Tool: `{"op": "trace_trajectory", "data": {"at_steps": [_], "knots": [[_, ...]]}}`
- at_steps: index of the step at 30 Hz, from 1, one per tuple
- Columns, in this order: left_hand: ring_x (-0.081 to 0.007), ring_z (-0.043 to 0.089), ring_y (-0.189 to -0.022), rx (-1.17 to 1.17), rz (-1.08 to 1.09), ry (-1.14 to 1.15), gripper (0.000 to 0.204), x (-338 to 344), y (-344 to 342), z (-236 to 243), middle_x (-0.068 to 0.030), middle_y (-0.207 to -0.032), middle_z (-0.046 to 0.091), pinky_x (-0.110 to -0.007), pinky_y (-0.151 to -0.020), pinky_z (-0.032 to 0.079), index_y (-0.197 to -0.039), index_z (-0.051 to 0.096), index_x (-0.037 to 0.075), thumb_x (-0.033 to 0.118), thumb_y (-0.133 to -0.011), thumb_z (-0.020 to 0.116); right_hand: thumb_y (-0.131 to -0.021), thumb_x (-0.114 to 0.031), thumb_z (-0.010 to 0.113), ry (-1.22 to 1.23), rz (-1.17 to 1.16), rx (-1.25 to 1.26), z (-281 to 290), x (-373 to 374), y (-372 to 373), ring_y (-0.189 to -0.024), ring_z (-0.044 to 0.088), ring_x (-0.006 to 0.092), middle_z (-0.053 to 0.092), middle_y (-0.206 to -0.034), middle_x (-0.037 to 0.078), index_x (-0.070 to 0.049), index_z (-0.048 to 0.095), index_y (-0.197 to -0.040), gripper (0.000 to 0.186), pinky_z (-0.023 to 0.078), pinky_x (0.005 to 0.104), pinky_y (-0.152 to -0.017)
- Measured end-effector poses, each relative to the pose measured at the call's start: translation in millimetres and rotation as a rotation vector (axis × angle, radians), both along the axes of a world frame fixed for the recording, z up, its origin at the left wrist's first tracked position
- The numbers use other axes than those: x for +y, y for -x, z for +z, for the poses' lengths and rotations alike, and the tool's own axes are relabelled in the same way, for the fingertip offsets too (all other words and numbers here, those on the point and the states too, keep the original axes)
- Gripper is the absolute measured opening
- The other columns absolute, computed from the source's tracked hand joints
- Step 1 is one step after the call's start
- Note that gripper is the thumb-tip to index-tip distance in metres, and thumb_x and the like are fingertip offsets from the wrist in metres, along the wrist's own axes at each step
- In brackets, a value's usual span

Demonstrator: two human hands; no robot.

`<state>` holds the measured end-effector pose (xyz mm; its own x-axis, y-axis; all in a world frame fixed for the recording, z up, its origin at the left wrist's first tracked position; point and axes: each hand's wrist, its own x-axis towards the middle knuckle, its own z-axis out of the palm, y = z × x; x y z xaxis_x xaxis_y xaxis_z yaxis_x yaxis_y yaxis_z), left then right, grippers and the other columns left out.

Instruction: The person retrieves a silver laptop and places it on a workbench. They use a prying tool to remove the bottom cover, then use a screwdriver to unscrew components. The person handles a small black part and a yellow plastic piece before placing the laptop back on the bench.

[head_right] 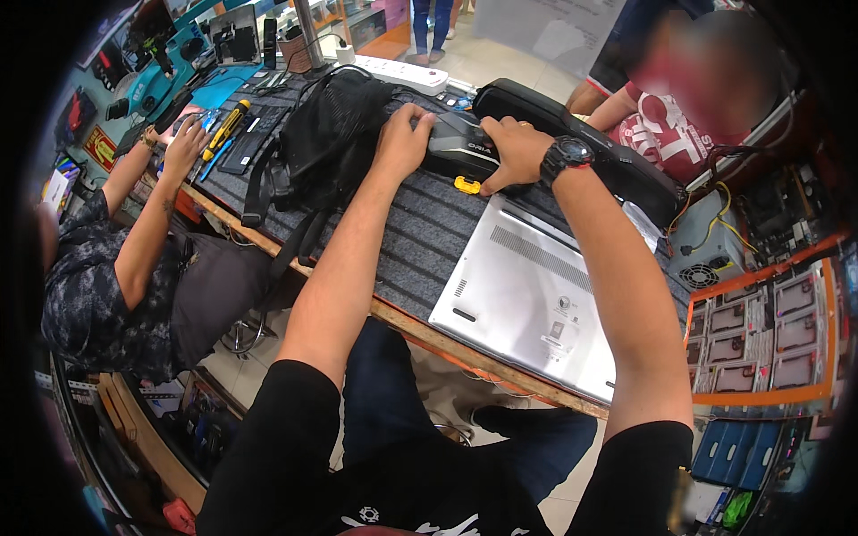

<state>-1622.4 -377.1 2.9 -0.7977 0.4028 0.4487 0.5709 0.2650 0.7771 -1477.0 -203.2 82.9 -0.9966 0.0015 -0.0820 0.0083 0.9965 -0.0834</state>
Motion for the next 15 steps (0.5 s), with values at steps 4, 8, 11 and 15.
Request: {"op": "trace_trajectory", "data": {"at_steps": [4, 8, 11, 15], "knots": [[-0.0443, 0.062, -0.106, 0.074, 0.061, -0.089, 0.023, 6.5, 10.8, -8.1, -0.0253, -0.108, 0.065, -0.049, -0.091, 0.049, -0.104, 0.063, 0.002, 0.024, -0.1, 0.061, -0.063, -0.042, 0.089, -0.058, 0.001, 0.06, -1.0, -1.9, -2.2, -0.114, 0.058, 0.0442, 0.057, -0.121, 0.025, -0.004, 0.048, -0.134, 0.09, 0.051, 0.0477, -0.097], [-0.0447, 0.064, -0.099, 0.052, 0.048, -0.127, 0.025, 9.3, 8.1, -1.8, -0.0241, -0.101, 0.068, -0.05, -0.086, 0.05, -0.105, 0.062, 0.001, 0.025, -0.101, 0.058, -0.066, -0.042, 0.086, -0.14, -0.001, 0.151, 16.5, -0.8, -14.3, -0.116, 0.058, 0.0441, 0.056, -0.124, 0.023, -0.009, 0.05, -0.132, 0.083, 0.052, 0.0522, -0.094], [-0.0424, 0.065, -0.099, 0.127, 0.069, -0.163, 0.026, 7.6, 24.2, -11.6, -0.0222, -0.101, 0.069, -0.049, -0.086, 0.05, -0.103, 0.064, 0.001, 0.026, -0.101, 0.06, -0.069, -0.044, 0.086, -0.058, 0.009, 0.186, 46.9, 23.3, -27.2, -0.11, 0.06, 0.0429, 0.059, -0.118, 0.026, -0.001, 0.05, -0.129, 0.082, 0.05, 0.0469, -0.095], [-0.0378, 0.065, -0.101, 0.096, 0.063, -0.094, 0.024, 4.1, 16.7, -7.3, -0.0188, -0.102, 0.069, -0.046, -0.088, 0.05, -0.099, 0.065, 0.002, 0.025, -0.1, 0.062, -0.07, -0.038, 0.087, 0.032, -0.072, 0.041, 82.0, 81.9, -77.2, -0.115, 0.062, 0.0333, 0.062, -0.122, 0.023, 0.003, 0.05, -0.132, 0.083, 0.048, 0.0373, -0.1]]}}
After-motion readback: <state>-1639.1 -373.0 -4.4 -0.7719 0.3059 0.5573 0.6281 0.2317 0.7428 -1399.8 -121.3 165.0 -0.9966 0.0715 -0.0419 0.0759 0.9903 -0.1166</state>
